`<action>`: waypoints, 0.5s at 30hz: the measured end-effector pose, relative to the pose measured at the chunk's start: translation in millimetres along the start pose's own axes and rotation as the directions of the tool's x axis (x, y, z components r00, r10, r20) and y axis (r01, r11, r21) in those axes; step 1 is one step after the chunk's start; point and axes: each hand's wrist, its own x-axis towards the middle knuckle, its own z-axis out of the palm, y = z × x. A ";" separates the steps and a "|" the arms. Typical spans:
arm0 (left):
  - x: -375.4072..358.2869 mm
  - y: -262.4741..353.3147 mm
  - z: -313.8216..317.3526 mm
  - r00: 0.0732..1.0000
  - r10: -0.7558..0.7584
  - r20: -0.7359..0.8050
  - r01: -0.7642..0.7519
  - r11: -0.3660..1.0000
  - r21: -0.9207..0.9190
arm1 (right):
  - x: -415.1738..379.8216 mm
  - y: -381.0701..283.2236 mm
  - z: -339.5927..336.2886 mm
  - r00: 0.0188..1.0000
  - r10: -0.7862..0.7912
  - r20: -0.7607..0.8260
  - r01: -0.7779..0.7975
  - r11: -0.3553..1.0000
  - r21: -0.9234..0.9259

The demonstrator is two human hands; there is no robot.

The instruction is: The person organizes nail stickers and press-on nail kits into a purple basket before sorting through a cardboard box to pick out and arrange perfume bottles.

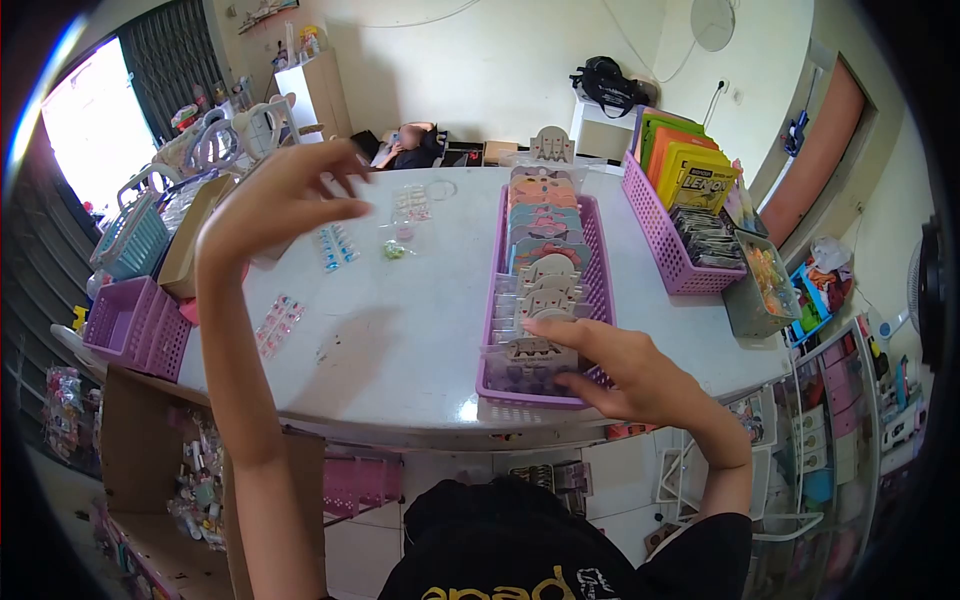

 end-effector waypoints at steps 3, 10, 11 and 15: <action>-26.1 -62.3 -12.9 0.934 -0.356 -0.041 0.358 0.923 0.139 | 1.3 1.9 -5.5 0.998 0.025 0.055 -0.024 0.999 -0.033; -80.0 -122.5 27.5 0.664 -0.748 0.015 0.708 0.635 0.309 | 9.6 2.1 -10.2 0.986 0.062 0.157 -0.026 0.974 -0.223; -83.8 -127.1 31.4 0.658 -0.753 0.012 0.714 0.629 0.308 | 11.7 0.9 -10.5 0.980 0.083 0.181 -0.034 0.965 -0.259; -91.2 -141.2 36.9 0.667 -0.745 0.016 0.719 0.649 0.247 | 17.9 -5.1 -4.6 0.984 0.029 0.174 0.028 0.949 -0.313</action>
